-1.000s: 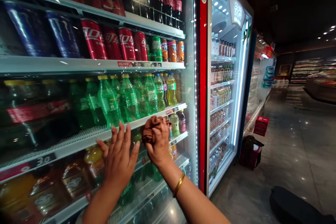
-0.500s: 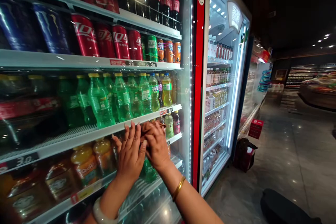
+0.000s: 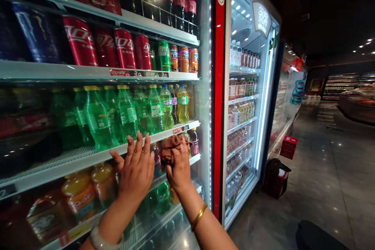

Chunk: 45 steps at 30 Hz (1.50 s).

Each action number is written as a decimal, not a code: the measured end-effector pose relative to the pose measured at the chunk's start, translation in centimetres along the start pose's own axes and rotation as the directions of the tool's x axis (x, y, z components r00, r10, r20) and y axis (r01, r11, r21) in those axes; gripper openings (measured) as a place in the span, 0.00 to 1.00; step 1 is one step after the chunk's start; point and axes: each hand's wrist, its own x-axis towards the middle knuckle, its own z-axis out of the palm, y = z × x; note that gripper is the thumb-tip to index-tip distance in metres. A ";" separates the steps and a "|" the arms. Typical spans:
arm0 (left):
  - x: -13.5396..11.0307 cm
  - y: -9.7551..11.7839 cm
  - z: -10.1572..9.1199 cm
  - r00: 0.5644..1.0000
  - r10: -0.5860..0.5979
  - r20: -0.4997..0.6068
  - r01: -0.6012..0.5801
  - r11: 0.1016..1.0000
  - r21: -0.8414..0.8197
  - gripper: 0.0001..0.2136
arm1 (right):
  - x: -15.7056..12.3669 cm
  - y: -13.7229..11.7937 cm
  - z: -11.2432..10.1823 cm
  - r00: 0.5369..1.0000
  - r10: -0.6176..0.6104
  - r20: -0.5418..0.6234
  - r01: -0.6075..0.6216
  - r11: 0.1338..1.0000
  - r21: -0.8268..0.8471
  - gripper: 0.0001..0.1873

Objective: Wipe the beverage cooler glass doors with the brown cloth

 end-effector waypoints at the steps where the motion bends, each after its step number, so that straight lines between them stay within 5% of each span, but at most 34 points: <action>1: 0.1 0.1 0.4 1.000 0.001 -0.001 -0.001 1.000 -0.012 0.35 | 0.2 -0.5 0.2 0.998 -0.049 0.024 0.049 0.999 0.016 0.32; 4: 0.3 0.4 1.4 1.000 0.003 -0.007 -0.003 0.999 -0.045 0.36 | 3.0 -0.3 0.4 0.984 -0.177 0.034 0.175 0.984 0.033 0.30; 7: 0.5 0.4 2.2 1.000 0.005 -0.021 -0.006 0.998 -0.056 0.36 | 5.5 2.8 -0.2 0.983 -0.178 -0.037 0.177 0.984 -0.027 0.31; 12: 0.5 0.3 2.8 0.999 0.020 -0.043 -0.022 0.998 -0.052 0.36 | 2.5 6.1 -0.2 0.986 -0.021 -0.167 -0.008 0.986 -0.169 0.35; 15: 0.4 0.6 3.6 0.997 0.009 -0.078 -0.011 0.999 -0.033 0.35 | 1.3 4.8 0.9 0.986 -0.085 -0.145 0.075 0.994 -0.076 0.38; 20: -0.3 0.8 4.9 0.999 -0.015 -0.036 0.012 0.997 -0.078 0.38 | 6.0 5.4 0.7 0.951 -0.269 -0.149 0.268 0.963 -0.026 0.34; 22: -0.7 0.8 5.3 0.998 -0.063 0.009 0.063 0.994 -0.094 0.39 | 6.5 7.6 0.1 0.958 -0.223 -0.177 0.218 0.975 -0.048 0.34; 26: -1.3 1.7 6.3 0.998 -0.040 0.042 0.043 0.996 -0.080 0.40 | 1.7 9.9 -0.5 0.974 0.075 -0.212 -0.097 0.990 -0.099 0.36; 29: -1.1 2.9 7.5 0.997 0.056 0.047 -0.054 0.997 -0.055 0.38 | -1.2 8.6 -0.3 0.994 -0.069 -0.087 0.068 0.998 -0.013 0.32; 32: -0.3 4.3 8.5 0.996 0.092 0.017 -0.091 0.995 -0.042 0.37 | 0.6 8.3 -0.7 0.964 -0.266 -0.008 0.266 0.963 0.034 0.25; 36: 0.5 6.2 9.3 0.998 0.042 0.046 -0.041 0.999 -0.014 0.35 | 4.6 12.9 -2.2 0.974 -0.202 -0.105 0.208 0.977 0.043 0.31; 39: 0.1 7.5 10.3 0.999 0.020 0.029 -0.020 1.000 -0.002 0.32 | 3.1 15.8 -2.9 0.986 -0.100 -0.131 0.104 0.994 0.023 0.33; 42: -0.9 8.6 11.5 1.000 -0.013 0.027 0.012 1.000 0.016 0.33 | -0.5 15.1 -2.9 0.995 -0.046 -0.086 0.049 0.998 0.034 0.28; 45: -1.8 9.3 12.3 0.999 -0.022 0.050 0.018 0.998 0.062 0.33 | -1.7 13.0 -2.8 0.990 -0.140 0.003 0.138 0.983 0.118 0.19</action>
